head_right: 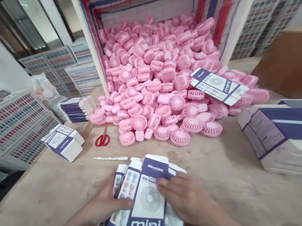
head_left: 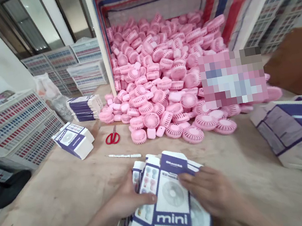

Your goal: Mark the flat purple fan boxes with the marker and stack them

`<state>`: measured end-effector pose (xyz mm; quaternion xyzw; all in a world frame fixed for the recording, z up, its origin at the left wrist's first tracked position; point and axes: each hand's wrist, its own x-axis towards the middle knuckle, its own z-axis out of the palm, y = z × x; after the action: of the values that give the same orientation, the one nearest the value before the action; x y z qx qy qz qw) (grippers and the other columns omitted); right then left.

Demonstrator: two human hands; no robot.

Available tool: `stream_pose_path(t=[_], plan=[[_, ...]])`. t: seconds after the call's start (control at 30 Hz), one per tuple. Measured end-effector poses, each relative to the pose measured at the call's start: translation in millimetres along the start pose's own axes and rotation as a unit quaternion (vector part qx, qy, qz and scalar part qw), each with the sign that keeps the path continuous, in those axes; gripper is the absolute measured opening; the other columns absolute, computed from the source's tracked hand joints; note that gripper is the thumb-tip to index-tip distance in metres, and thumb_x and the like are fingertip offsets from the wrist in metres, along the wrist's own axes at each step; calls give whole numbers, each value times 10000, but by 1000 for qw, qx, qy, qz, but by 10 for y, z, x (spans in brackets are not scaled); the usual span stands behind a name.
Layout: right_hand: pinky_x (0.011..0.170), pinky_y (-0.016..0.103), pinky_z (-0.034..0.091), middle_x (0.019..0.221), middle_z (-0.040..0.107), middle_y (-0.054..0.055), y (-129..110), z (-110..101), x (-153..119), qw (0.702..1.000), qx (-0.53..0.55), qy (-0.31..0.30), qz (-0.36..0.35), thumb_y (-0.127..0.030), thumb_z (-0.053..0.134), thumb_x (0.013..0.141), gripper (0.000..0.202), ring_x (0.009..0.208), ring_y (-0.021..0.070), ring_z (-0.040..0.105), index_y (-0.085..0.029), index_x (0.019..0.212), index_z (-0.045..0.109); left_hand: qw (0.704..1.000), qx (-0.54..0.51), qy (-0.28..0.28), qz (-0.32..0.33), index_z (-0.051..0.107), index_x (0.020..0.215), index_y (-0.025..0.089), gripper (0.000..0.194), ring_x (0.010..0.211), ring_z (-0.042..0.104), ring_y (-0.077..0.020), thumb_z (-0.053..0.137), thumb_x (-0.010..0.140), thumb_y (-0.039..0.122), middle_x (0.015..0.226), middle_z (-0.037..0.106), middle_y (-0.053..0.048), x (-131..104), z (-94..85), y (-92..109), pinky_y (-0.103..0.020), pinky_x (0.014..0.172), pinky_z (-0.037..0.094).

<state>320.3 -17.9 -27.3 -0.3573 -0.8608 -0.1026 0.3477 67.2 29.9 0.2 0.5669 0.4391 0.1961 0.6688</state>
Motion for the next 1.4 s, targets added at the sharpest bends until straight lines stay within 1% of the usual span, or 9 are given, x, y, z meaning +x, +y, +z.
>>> stream_pose_path(t=[0.1, 0.3, 0.5, 0.63, 0.8, 1.03, 1.13, 1.23, 1.4], plan=[[489, 249, 436, 813, 707, 45, 45, -36, -343, 992, -1, 33, 119, -62, 408, 800, 274, 532, 115, 582, -180, 979, 579, 997, -62, 10, -50, 372, 1251, 188, 743, 1104, 535, -288, 748, 611, 211, 1203, 564, -115, -35, 45, -4, -409, 907, 449], [462, 283, 343, 539, 594, 18, -289, 145, -421, 989, 29, 48, 138, -43, 339, 765, 259, 432, 127, 444, -189, 661, 526, 974, -201, -13, -104, 295, 1313, 237, 789, 1041, 592, -300, 733, 658, 198, 1194, 587, -120, -82, 320, 47, -452, 869, 485], [560, 306, 401, 1027, 672, 90, -51, -396, -605, 985, -6, -100, 141, -58, 391, 783, 347, 631, 131, 592, -162, 1062, 569, 962, -243, -4, -121, 276, 1335, 246, 815, 1060, 589, -293, 739, 667, 193, 1255, 549, -144, -122, 398, 36, -441, 907, 476], [493, 289, 357, 486, 555, 19, -212, -262, -749, 983, 28, -77, 164, -132, 321, 844, 324, 467, 133, 493, -202, 608, 533, 956, -247, 1, -156, 286, 1334, 250, 795, 1015, 612, -315, 731, 676, 230, 1214, 581, -151, -106, 400, 88, -473, 854, 499], [524, 316, 346, 418, 463, 8, -510, 89, -494, 975, 98, -9, 199, -301, 289, 876, 404, 417, 133, 412, -210, 510, 434, 944, -285, 30, -162, 351, 1309, 218, 801, 939, 646, -305, 764, 623, 235, 1099, 654, -134, -118, 449, 16, -455, 865, 494], [467, 302, 231, 416, 387, -8, -248, -255, 136, 990, 69, 35, 116, -150, 340, 769, 302, 411, 108, 317, -198, 473, 303, 913, -363, 36, -182, 425, 1274, 117, 851, 796, 663, -367, 714, 574, 506, 820, 717, -145, -275, 492, -398, -502, 739, 513], [476, 297, 292, 428, 412, -16, -266, -256, 254, 980, 114, 103, 125, -122, 317, 753, 265, 419, 116, 374, -209, 503, 338, 961, -247, -6, -121, 437, 1272, 155, 792, 899, 634, -370, 698, 600, 482, 982, 690, -147, -262, 237, 64, -496, 760, 502], [527, 305, 381, 567, 588, 7, -345, -219, 114, 985, 99, 77, 116, -58, 346, 715, 220, 507, 133, 506, -203, 628, 488, 999, 49, -3, -14, 456, 1258, 236, 791, 1011, 584, -345, 774, 536, 295, 1126, 636, -88, -248, -90, 775, -445, 832, 479], [486, 242, 440, 647, 656, -1, -229, -242, -342, 976, 88, 61, 191, -35, 394, 751, 243, 535, 110, 588, -194, 776, 576, 884, 463, -43, 55, 547, 1168, 230, 645, 1025, 547, -333, 666, 534, 218, 1110, 613, -73, -183, -178, 1215, -410, 897, 406]])
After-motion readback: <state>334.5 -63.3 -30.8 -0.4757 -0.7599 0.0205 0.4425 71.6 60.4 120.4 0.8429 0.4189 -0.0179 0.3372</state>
